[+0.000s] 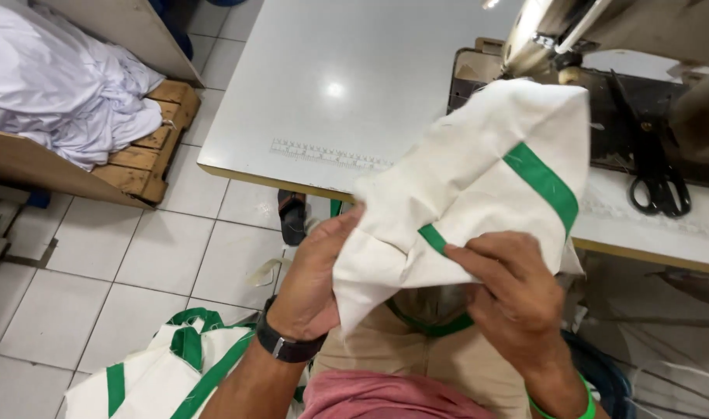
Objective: Sewing fabric strips and components together to assemble a tote bag using an industrial sewing machine and scissors.
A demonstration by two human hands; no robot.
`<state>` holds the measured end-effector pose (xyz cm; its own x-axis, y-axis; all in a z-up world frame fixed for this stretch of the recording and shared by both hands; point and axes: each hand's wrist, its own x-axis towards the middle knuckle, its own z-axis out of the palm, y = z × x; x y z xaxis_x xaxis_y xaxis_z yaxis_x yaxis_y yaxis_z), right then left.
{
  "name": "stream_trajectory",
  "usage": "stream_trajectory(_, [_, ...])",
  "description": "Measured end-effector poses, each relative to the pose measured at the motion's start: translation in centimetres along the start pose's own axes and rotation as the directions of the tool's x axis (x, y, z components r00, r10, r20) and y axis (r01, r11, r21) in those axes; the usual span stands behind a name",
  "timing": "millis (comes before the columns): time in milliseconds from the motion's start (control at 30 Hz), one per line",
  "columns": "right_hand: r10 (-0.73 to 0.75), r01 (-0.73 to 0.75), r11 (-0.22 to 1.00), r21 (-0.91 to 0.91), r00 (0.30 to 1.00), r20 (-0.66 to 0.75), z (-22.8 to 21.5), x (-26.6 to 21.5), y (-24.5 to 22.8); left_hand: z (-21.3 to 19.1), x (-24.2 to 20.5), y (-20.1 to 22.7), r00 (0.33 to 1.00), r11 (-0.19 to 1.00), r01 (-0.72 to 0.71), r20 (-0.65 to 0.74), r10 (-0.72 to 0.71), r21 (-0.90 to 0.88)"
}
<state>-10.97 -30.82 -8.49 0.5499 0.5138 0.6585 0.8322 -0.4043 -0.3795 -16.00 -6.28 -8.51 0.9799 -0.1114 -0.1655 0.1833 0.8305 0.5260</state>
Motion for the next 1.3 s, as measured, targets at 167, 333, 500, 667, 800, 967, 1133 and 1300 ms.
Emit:
stream_trajectory(167, [0.05, -0.059, 0.987, -0.146, 0.997, -0.065, -3.0, -0.5, 0.7, -0.6, -1.8, -0.3, 0.984, 0.795, -0.174, 0.071, 0.164, 0.581])
stream_trajectory(333, [-0.116, 0.114, 0.976, -0.186, 0.993, 0.0, -2.8, -1.5, -0.6, 0.0, -2.4, -0.7, 0.971, 0.969, -0.146, 0.216, 0.103, 0.197])
stream_trajectory(500, [-0.184, 0.173, 0.962, -0.21, 0.982, -0.035, -2.3, -1.6, -1.3, 1.7, -2.5, -1.1, 0.994, 0.944, -0.082, 0.091, 0.056, 0.321])
stream_trajectory(667, [-0.283, 0.248, 0.934, -0.258, 0.953, -0.107, -1.3, -1.7, -1.3, 1.6, -2.1, -1.4, 0.998, 0.966, -0.061, 0.049, 0.05, 0.253])
stream_trajectory(800, [-0.282, 0.242, 0.929, -0.279, 0.953, -0.112, -1.0, -1.9, -0.7, 1.4, -2.0, -1.5, 0.998, 0.953, -0.018, -0.046, 0.033, 0.303])
stream_trajectory(967, [-0.286, 0.242, 0.934, -0.261, 0.947, -0.144, -0.6, -2.3, -0.6, 0.4, -1.6, -1.3, 0.995, 0.943, 0.078, 0.04, -0.096, 0.324])
stream_trajectory(1133, [-0.208, 0.177, 0.97, -0.165, 0.958, -0.199, 0.5, -2.8, 0.9, 0.3, -1.4, -2.4, 0.986, 0.984, -0.122, 0.126, 0.106, 0.127])
stream_trajectory(1300, [-0.221, 0.193, 0.965, -0.175, 0.963, -0.157, 0.3, -2.3, 1.2, 0.7, -0.8, -1.2, 0.989, 0.967, -0.134, 0.086, 0.118, 0.216])
